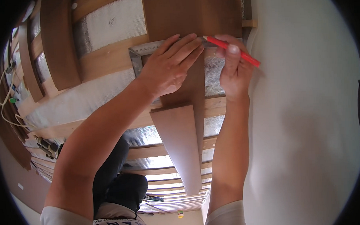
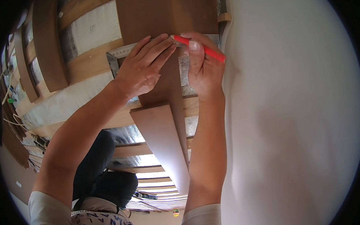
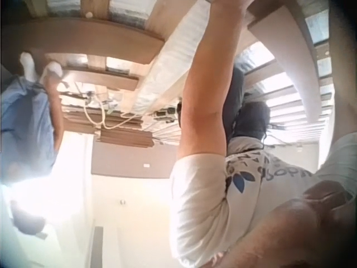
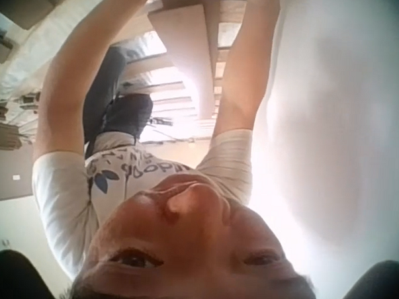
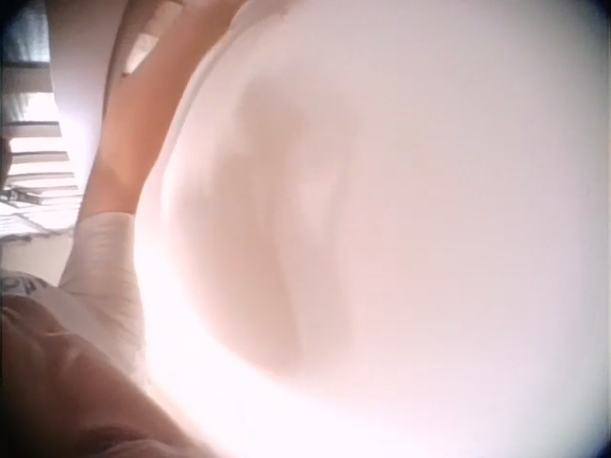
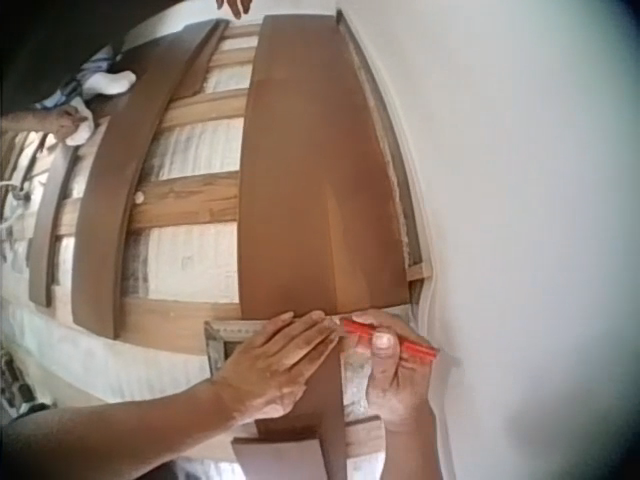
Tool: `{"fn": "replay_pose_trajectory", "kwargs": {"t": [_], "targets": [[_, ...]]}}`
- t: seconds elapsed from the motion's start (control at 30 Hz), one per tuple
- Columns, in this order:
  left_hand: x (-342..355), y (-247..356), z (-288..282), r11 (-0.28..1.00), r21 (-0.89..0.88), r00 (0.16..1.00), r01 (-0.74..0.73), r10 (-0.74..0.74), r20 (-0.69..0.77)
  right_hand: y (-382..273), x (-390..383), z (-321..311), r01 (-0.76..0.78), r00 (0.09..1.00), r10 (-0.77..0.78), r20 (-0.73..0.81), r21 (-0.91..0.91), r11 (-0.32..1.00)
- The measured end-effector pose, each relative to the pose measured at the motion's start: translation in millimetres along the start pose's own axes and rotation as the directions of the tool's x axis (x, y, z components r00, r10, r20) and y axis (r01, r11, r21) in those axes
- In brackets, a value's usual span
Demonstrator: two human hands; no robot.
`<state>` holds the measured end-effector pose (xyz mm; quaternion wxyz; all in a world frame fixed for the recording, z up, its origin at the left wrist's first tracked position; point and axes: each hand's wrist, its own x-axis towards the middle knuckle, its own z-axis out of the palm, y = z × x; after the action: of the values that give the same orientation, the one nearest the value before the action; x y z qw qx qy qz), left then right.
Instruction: The person measures and marks a floorboard using a square and pencil, then carries it to a balcony where they use a table saw to cut it.
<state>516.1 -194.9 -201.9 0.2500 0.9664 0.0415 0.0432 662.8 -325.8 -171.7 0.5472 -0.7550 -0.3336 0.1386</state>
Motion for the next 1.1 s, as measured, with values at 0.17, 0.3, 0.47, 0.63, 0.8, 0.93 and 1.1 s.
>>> {"fn": "replay_pose_trajectory", "kwargs": {"t": [0.17,0.3,0.47,0.63,0.8,0.93,1.1], "targets": [[-1,-2,3,1.000,0.005,1.000,0.002,-0.002,0.002,25,6,3,-0.217,0.975,0.208,0.073,0.157,0.963],[-2,-4,6,0.999,0.038,1.000,-0.003,0.004,-0.015,25,8,0,-0.211,0.973,0.208,0.096,0.026,0.977],[-1,-4,8,0.999,0.046,1.000,-0.003,0.004,-0.026,29,9,-4,-0.134,0.979,0.142,0.146,-0.062,0.989],[-1,-4,9,0.998,0.067,0.999,-0.005,0.007,-0.036,26,12,-3,-0.152,0.974,0.162,0.158,-0.075,0.985],[0,-3,8,0.999,0.047,0.999,-0.006,0.008,-0.035,26,10,-4,-0.137,0.975,0.151,0.164,-0.089,0.987],[-1,-4,9,0.995,0.096,0.999,-0.006,0.010,-0.040,23,11,-3,-0.173,0.962,0.193,0.191,-0.117,0.978],[-1,-3,10,0.998,0.064,0.999,-0.007,0.010,-0.052,28,10,-5,-0.122,0.973,0.144,0.181,-0.125,0.985]]}}
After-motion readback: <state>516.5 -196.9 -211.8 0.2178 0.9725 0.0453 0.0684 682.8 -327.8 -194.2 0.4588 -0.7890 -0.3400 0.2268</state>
